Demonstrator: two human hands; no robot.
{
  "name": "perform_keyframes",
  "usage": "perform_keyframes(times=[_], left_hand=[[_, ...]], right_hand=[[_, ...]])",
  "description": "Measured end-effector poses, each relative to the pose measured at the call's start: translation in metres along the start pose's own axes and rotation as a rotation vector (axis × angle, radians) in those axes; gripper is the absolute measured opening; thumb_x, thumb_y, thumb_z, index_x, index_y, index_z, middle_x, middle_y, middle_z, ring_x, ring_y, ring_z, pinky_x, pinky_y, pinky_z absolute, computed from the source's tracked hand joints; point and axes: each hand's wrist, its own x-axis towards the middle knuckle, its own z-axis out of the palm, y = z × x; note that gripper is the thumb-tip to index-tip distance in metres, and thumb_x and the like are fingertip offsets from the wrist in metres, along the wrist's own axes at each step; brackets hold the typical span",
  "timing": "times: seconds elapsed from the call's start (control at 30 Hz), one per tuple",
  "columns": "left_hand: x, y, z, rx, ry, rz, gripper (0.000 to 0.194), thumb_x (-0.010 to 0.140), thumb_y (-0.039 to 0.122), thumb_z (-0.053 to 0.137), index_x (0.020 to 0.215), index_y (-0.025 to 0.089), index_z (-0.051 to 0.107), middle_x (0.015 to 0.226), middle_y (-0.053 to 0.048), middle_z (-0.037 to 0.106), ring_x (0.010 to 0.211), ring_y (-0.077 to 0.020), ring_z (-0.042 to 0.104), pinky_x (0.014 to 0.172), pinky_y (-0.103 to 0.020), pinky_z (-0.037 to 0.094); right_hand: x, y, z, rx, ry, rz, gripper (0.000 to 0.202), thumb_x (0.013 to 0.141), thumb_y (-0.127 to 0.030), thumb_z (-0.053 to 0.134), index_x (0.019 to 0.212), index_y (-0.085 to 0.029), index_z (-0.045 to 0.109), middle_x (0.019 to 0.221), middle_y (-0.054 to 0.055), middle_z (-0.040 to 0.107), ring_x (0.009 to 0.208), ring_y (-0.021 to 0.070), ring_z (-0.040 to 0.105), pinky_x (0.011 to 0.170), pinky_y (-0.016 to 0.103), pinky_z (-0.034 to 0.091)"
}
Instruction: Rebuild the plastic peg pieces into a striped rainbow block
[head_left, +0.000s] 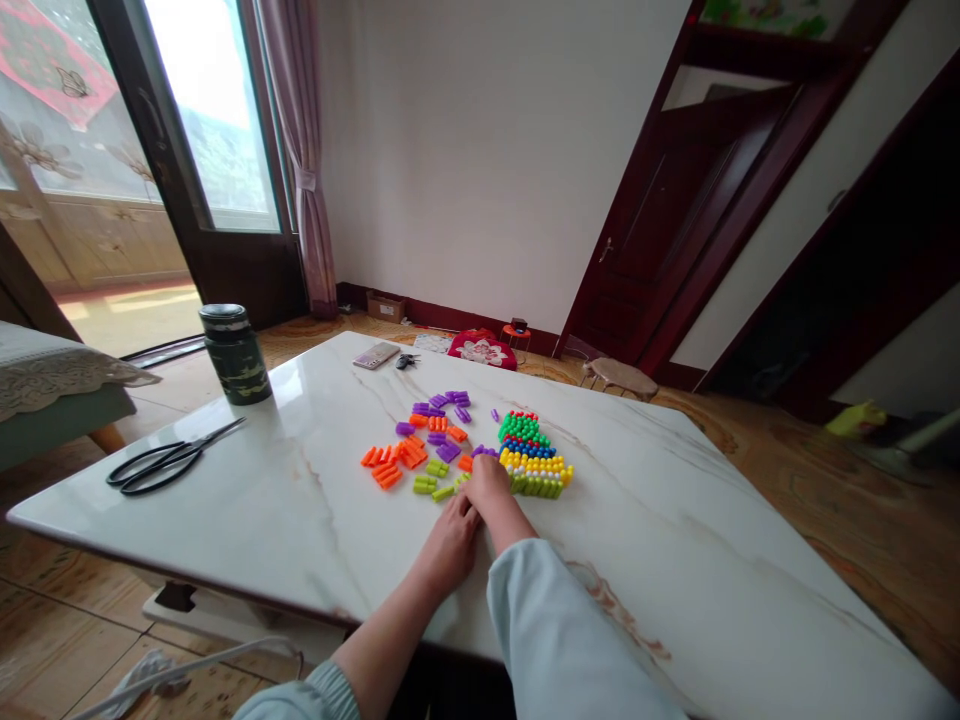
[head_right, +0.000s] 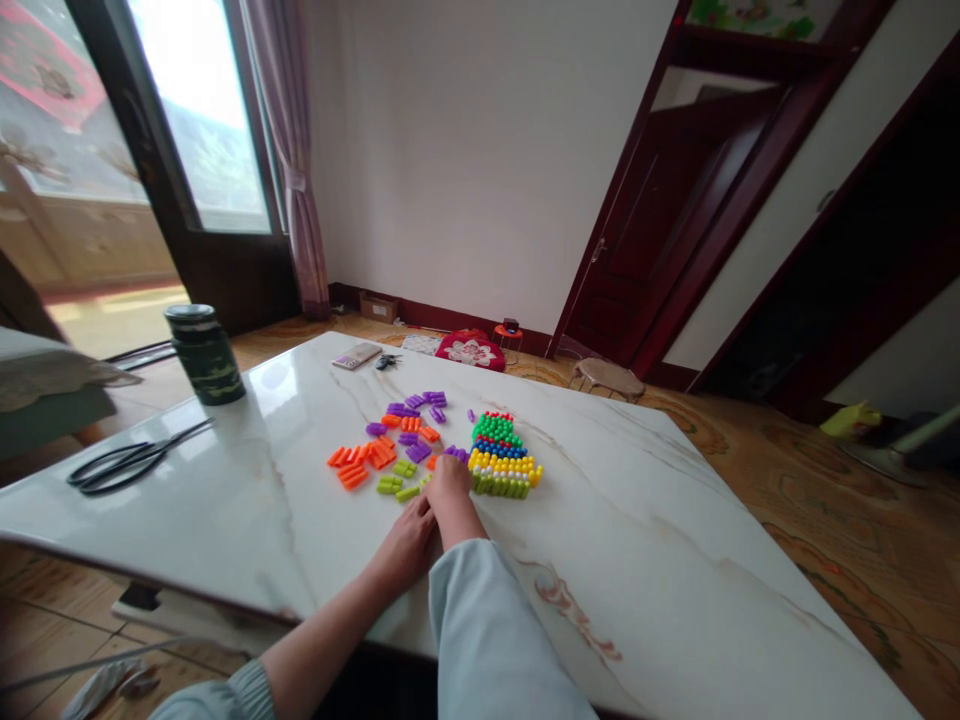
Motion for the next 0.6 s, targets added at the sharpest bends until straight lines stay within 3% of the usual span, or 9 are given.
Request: perform_keyframes(times=[0.1, 0.23, 0.33, 0.43, 0.5, 0.6], left_hand=[[0.001, 0.001, -0.001, 0.002, -0.019, 0.008, 0.041, 0.083, 0.007, 0.044, 0.119, 0.021, 0.056, 0.126, -0.012, 0.053, 0.118, -0.0268, 0.048, 0.101, -0.048, 0.043], [0.002, 0.004, 0.0, 0.045, -0.05, -0.052, 0.025, 0.081, 0.003, 0.039, 0.088, 0.018, 0.058, 0.093, -0.009, 0.057, 0.09, -0.0222, 0.053, 0.083, -0.038, 0.048], [0.001, 0.005, -0.001, 0.061, -0.07, -0.077, 0.024, 0.076, -0.001, 0.036, 0.076, 0.019, 0.05, 0.085, -0.006, 0.052, 0.08, -0.0196, 0.05, 0.074, -0.034, 0.046], [0.0, 0.006, -0.002, 0.044, -0.095, -0.085, 0.027, 0.071, -0.004, 0.035, 0.076, 0.02, 0.046, 0.086, -0.005, 0.05, 0.081, -0.0194, 0.049, 0.075, -0.034, 0.044], [0.001, 0.006, -0.003, 0.033, -0.103, -0.089, 0.027, 0.071, -0.004, 0.035, 0.077, 0.02, 0.046, 0.087, -0.005, 0.049, 0.081, -0.0196, 0.048, 0.075, -0.034, 0.044], [0.001, 0.006, -0.004, 0.021, -0.103, -0.088, 0.027, 0.071, -0.004, 0.035, 0.077, 0.02, 0.045, 0.087, -0.005, 0.048, 0.081, -0.0197, 0.048, 0.075, -0.035, 0.044]], right_hand=[[-0.009, 0.004, -0.006, 0.007, 0.047, 0.013, 0.017, 0.057, -0.011, 0.072, 0.073, -0.018, 0.068, 0.076, 0.008, 0.069, 0.076, 0.0221, 0.066, 0.069, 0.029, 0.05], [-0.039, 0.022, -0.022, 0.125, 0.183, -0.006, 0.021, 0.069, -0.019, 0.064, 0.09, -0.017, 0.068, 0.092, 0.009, 0.069, 0.076, 0.0172, 0.064, 0.074, 0.028, 0.05], [-0.064, 0.06, -0.036, 0.445, 0.463, -0.003, 0.029, 0.075, -0.032, 0.061, 0.099, -0.015, 0.064, 0.095, 0.009, 0.068, 0.067, 0.0146, 0.061, 0.065, 0.026, 0.05], [-0.077, 0.114, -0.048, 0.472, 0.667, 0.197, 0.039, 0.073, -0.042, 0.061, 0.1, -0.014, 0.062, 0.086, 0.009, 0.069, 0.068, 0.0183, 0.062, 0.062, 0.029, 0.05], [-0.077, 0.147, -0.053, 0.41, 0.667, 0.319, 0.038, 0.069, -0.042, 0.061, 0.095, -0.014, 0.063, 0.085, 0.011, 0.07, 0.067, 0.0199, 0.063, 0.065, 0.032, 0.05], [-0.068, 0.175, -0.055, 0.362, 0.597, 0.369, 0.034, 0.064, -0.038, 0.062, 0.088, -0.014, 0.064, 0.079, 0.011, 0.071, 0.066, 0.0225, 0.064, 0.066, 0.034, 0.05]])
